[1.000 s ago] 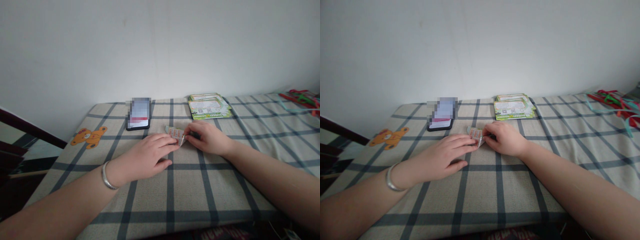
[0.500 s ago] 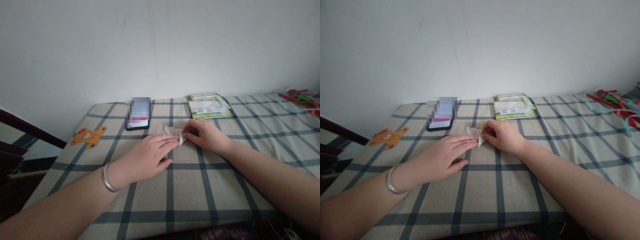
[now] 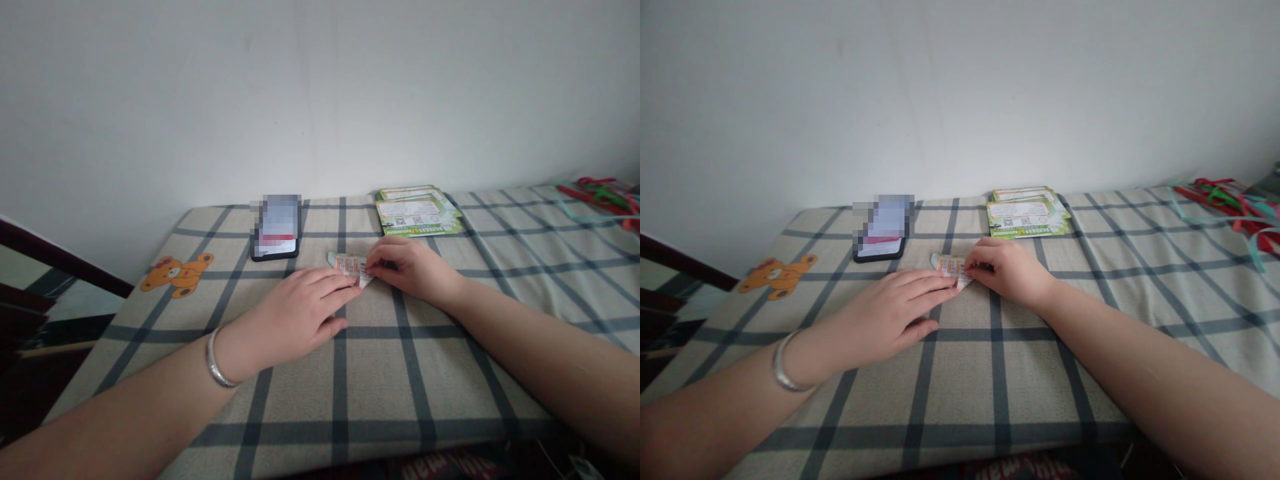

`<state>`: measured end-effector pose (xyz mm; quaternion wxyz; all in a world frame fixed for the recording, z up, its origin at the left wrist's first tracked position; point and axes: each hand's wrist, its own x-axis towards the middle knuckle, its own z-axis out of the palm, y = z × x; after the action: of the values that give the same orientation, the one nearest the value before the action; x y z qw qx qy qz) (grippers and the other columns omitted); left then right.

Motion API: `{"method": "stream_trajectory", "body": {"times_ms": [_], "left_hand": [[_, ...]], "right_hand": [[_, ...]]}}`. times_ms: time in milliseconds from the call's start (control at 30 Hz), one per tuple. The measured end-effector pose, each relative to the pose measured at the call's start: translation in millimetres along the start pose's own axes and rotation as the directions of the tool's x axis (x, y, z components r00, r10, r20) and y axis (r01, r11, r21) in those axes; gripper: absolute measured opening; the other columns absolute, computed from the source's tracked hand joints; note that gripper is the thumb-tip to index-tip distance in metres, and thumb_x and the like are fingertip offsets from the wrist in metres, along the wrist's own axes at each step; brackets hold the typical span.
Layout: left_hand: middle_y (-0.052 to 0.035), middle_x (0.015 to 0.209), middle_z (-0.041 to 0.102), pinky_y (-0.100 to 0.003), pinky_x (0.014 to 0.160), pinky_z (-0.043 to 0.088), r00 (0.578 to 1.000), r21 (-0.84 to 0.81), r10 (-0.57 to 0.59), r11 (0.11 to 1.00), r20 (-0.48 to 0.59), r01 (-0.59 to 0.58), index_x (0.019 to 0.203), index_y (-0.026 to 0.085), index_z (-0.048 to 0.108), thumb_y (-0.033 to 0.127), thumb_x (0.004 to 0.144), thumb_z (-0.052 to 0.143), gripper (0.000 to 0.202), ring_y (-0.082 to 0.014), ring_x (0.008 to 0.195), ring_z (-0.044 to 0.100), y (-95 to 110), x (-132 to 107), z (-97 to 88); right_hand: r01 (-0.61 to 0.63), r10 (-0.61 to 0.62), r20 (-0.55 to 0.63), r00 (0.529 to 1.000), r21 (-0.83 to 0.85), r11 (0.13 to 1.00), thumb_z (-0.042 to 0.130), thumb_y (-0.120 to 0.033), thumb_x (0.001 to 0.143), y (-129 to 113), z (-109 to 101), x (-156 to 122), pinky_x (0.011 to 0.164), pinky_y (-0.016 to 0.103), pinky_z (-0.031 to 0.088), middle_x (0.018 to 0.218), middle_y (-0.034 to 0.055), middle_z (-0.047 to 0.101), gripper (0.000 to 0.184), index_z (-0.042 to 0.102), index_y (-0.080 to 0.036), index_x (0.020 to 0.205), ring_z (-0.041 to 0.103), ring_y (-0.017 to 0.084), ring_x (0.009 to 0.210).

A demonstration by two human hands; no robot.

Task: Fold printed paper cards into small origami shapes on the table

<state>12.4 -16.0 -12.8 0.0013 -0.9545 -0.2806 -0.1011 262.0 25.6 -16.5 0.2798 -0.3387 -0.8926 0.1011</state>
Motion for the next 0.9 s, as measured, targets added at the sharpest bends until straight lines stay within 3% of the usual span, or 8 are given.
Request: {"method": "stream_trajectory", "body": {"times_ms": [133, 233, 500, 900], "left_hand": [[-0.0022, 0.145, 0.046, -0.04, 0.114, 0.031, 1.0, 0.011, -0.004, 1.0, 0.009, 0.004, 0.14, 0.024, 0.043, 0.043, 0.092, 0.055, 0.053, -0.0208, 0.132, 0.04, 1.1, 0.1, -0.4], [-0.0015, 0.145, 0.045, -0.04, 0.114, 0.03, 1.0, 0.017, -0.01, 1.0, 0.019, 0.01, 0.14, 0.024, 0.042, 0.043, 0.092, 0.054, 0.053, -0.0206, 0.132, 0.04, 1.1, -0.2, -0.4], [-0.0007, 0.143, 0.047, -0.039, 0.113, 0.031, 0.999, -0.008, -0.033, 0.999, -0.005, 0.033, 0.138, 0.025, 0.045, 0.04, 0.093, 0.053, 0.048, -0.0197, 0.13, 0.041, -2.8, 0.4, 0.9], [-0.0023, 0.143, 0.048, -0.039, 0.114, 0.031, 0.999, -0.013, -0.038, 0.999, -0.025, 0.037, 0.137, 0.025, 0.045, 0.038, 0.093, 0.055, 0.048, -0.019, 0.131, 0.042, -6.4, 0.2, 2.0]], "right_hand": [[0.114, -0.114, 0.058, 0.992, 0.006, 0.993, 0.061, -0.024, 0.088, 3.4, -7.1, -1.7, 0.077, 0.026, 0.049, 0.095, 0.0056, 0.066, 0.011, 0.069, -0.018, 0.091, 0.061, 0.014, 0.085], [0.139, -0.131, 0.11, 0.985, -0.069, 0.988, 0.062, -0.028, 0.088, 3.4, -9.9, -3.4, 0.08, 0.028, 0.049, 0.102, 0.0054, 0.067, 0.015, 0.071, -0.02, 0.098, 0.063, 0.015, 0.088], [0.115, -0.106, 0.063, 0.992, -0.174, 0.978, 0.056, -0.026, 0.091, -3.8, -4.6, -4.0, 0.08, 0.031, 0.05, 0.103, 0.0065, 0.068, 0.021, 0.072, -0.02, 0.104, 0.063, 0.017, 0.089], [0.05, -0.043, 0.037, 0.998, -0.226, 0.973, 0.055, -0.02, 0.091, -7.4, -1.4, 0.3, 0.077, 0.03, 0.049, 0.095, 0.0055, 0.07, 0.012, 0.067, -0.017, 0.091, 0.064, 0.018, 0.086]]}}
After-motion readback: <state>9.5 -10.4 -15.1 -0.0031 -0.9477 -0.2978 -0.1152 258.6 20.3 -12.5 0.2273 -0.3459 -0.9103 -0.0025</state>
